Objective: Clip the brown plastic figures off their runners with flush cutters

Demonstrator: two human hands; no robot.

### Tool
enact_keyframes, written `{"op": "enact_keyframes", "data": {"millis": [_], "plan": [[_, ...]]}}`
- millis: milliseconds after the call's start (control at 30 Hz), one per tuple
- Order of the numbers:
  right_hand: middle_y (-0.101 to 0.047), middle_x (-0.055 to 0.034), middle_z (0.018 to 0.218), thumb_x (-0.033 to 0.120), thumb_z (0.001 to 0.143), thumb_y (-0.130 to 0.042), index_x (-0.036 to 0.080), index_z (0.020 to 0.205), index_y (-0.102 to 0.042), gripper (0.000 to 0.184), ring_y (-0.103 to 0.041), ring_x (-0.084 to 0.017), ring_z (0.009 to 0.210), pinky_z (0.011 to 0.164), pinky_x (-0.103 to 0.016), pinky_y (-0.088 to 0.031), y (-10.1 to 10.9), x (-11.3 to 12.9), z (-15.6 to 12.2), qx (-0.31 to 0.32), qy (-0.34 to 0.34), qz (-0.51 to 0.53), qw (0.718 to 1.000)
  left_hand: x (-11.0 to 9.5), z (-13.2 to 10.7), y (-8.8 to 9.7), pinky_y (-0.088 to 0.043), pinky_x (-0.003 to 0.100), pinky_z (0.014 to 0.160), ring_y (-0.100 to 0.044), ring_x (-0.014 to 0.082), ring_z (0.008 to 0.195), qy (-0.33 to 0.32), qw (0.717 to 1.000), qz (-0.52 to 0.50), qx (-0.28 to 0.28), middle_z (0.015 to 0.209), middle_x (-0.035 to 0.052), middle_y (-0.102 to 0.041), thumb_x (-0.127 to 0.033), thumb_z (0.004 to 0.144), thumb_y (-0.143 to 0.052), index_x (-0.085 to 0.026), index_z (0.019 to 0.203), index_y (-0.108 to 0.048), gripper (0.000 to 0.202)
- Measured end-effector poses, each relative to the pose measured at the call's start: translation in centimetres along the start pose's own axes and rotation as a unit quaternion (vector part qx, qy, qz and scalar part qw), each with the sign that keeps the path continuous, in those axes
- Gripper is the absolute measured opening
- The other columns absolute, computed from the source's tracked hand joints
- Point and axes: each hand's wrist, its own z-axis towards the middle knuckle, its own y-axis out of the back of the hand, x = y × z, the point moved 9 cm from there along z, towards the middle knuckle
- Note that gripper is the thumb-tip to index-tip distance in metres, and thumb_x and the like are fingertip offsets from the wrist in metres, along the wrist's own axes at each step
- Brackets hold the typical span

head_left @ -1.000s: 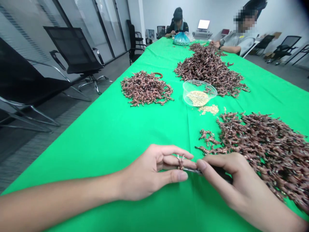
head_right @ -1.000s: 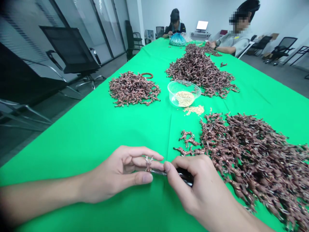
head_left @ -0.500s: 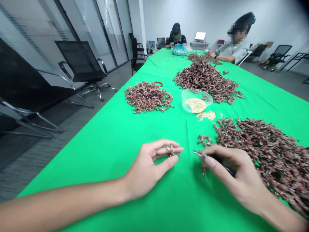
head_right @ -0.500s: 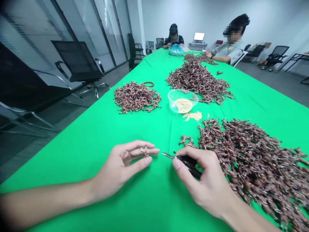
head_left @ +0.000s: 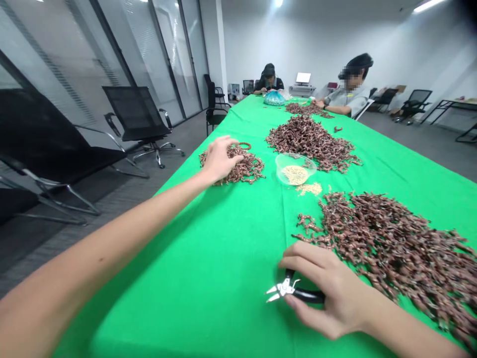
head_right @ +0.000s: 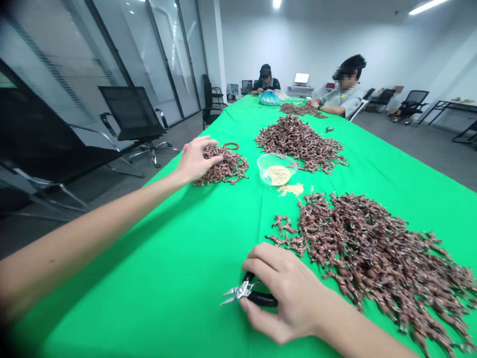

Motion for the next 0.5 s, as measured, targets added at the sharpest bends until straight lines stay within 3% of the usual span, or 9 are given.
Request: {"op": "enact_keyframes", "data": {"millis": [67, 167, 333, 400, 500], "plan": [[-0.068, -0.0127, 0.101, 0.032, 0.081, -0.063, 0.016, 0.116, -0.061, 0.038, -0.067, -0.022, 0.089, 0.079, -0.035, -0.059, -0.8, 0.1, -0.2, 0.021, 0.001, -0.006, 1.000, 0.7, 1.5, 0.6, -0.027, 0.050, 0.118, -0.045, 0.0332, 0.136, 0.008, 1.000, 0.018, -0.022, 0.141, 0.0188, -0.056, -0.026, 0.074, -0.080, -0.010, 0.127, -0.060, 0.059], [-0.067, -0.0166, 0.114, 0.041, 0.091, -0.057, 0.013, 0.124, -0.057, 0.043, -0.067, -0.026, 0.103, 0.090, -0.039, -0.058, -1.2, 0.0, -0.6, 0.023, 0.011, -0.069, 0.997, 0.8, 0.7, 2.2, -0.030, 0.048, 0.116, -0.052, 0.0307, 0.128, 0.015, 0.999, 0.030, -0.040, 0.135, 0.0172, -0.060, -0.030, 0.083, -0.070, -0.011, 0.126, -0.060, 0.048], [-0.066, -0.0201, 0.118, 0.056, 0.101, -0.029, 0.011, 0.128, -0.050, 0.057, -0.065, -0.028, 0.111, 0.091, -0.040, -0.057, -1.0, 0.1, -0.9, -0.025, 0.030, -0.136, 0.990, -1.0, -6.7, 3.6, -0.041, 0.043, 0.110, -0.058, 0.0260, 0.123, -0.006, 1.000, 0.027, -0.010, 0.126, 0.0112, -0.067, -0.026, 0.091, -0.058, -0.016, 0.109, -0.067, 0.023], [-0.065, -0.0184, 0.117, 0.060, 0.100, -0.026, 0.014, 0.126, -0.050, 0.058, -0.064, -0.026, 0.110, 0.091, -0.038, -0.057, -0.9, -0.3, -0.5, -0.035, 0.005, -0.087, 0.996, -2.0, -10.0, 3.3, -0.044, 0.045, 0.107, -0.059, 0.0256, 0.123, -0.012, 1.000, 0.026, 0.010, 0.126, 0.0109, -0.068, -0.025, 0.092, -0.055, -0.018, 0.108, -0.067, 0.021], [-0.064, -0.0128, 0.109, 0.059, 0.100, -0.029, 0.019, 0.119, -0.053, 0.051, -0.063, -0.023, 0.100, 0.089, -0.036, -0.054, 0.0, -1.9, -0.3, -0.068, -0.092, 0.043, 0.993, -3.4, -13.4, 2.0, -0.043, 0.049, 0.108, -0.059, 0.0269, 0.124, -0.032, 0.998, 0.029, 0.045, 0.124, 0.0110, -0.069, -0.023, 0.091, -0.055, -0.019, 0.106, -0.067, 0.020]]}}
